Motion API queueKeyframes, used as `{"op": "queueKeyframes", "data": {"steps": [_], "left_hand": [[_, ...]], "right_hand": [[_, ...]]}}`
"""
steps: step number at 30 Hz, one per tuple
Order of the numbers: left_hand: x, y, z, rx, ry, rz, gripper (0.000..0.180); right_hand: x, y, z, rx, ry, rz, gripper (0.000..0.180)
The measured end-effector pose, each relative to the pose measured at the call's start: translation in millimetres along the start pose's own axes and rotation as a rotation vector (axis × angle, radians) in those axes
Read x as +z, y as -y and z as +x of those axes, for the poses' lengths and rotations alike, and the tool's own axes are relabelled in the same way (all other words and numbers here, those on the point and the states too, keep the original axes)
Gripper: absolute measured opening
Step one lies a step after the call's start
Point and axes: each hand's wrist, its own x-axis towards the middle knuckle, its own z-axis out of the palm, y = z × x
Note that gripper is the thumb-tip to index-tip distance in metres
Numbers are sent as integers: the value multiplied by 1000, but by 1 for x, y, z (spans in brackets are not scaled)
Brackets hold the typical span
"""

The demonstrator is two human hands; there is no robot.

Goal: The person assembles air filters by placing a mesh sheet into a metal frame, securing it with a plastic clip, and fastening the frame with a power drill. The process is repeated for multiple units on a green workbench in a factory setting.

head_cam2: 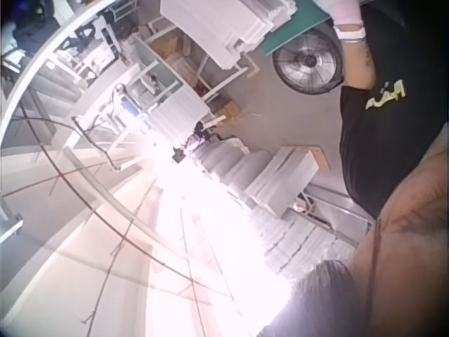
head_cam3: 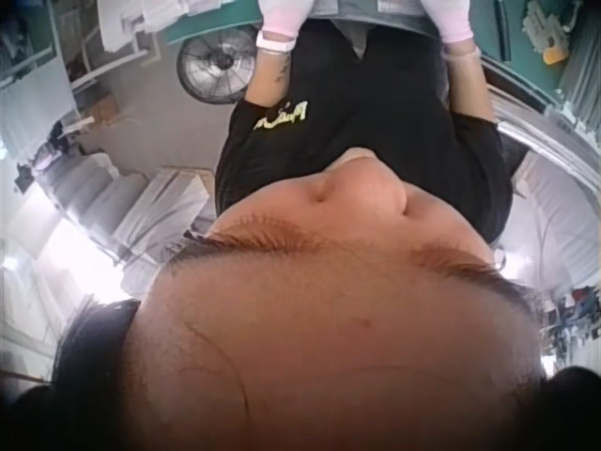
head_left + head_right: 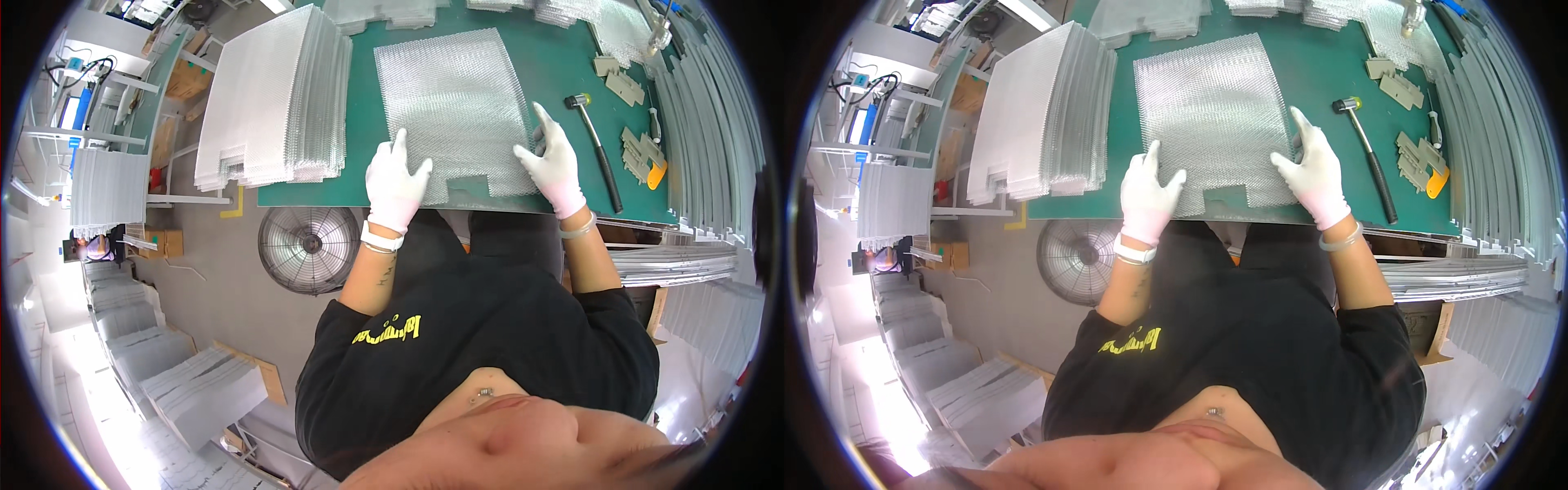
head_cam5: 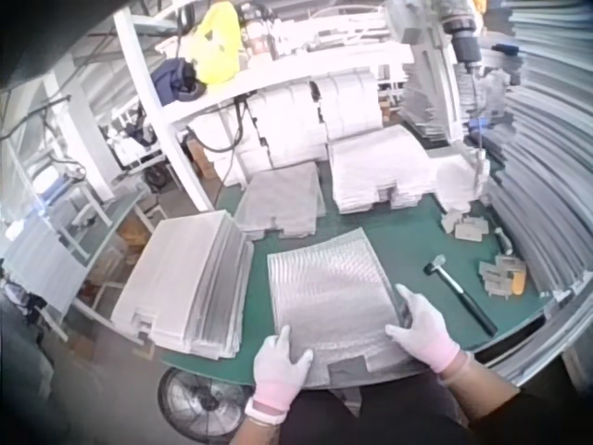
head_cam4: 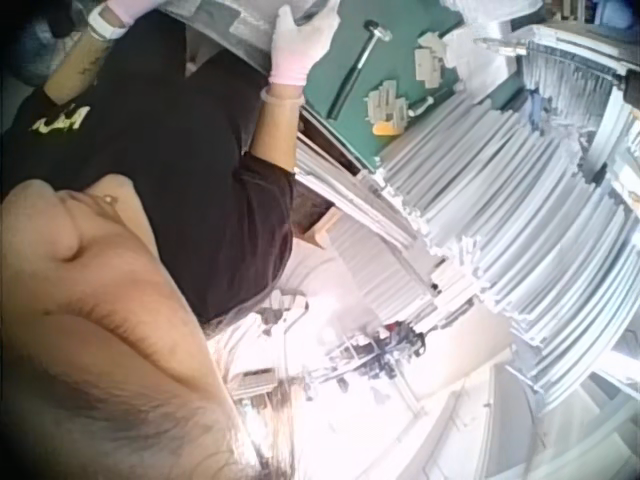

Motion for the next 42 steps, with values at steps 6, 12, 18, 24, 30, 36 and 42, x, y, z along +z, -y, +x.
{"op": "queueKeyframes", "data": {"steps": [6,12,18,24,30,36,42], "left_hand": [[17,12,-1,-26,39,20,70],[16,13,-3,-31,53,14,69],[13,10,0,-51,77,17,69],[10,5,6,-192,70,36,79],[3,27,29,161,266,195,76],[-10,11,-12,178,322,202,69],[-44,-35,-72,467,95,-701,38]], "right_hand": [[16,-18,-2,-96,-12,-123,72],[13,-16,-1,-71,93,-250,57],[8,-13,0,-65,149,-275,54],[-10,-12,21,-115,328,-354,40],[-92,-119,137,-56,-206,-663,36],[-139,-166,168,164,89,-1072,69],[-119,-133,114,-186,-307,-596,21]]}}
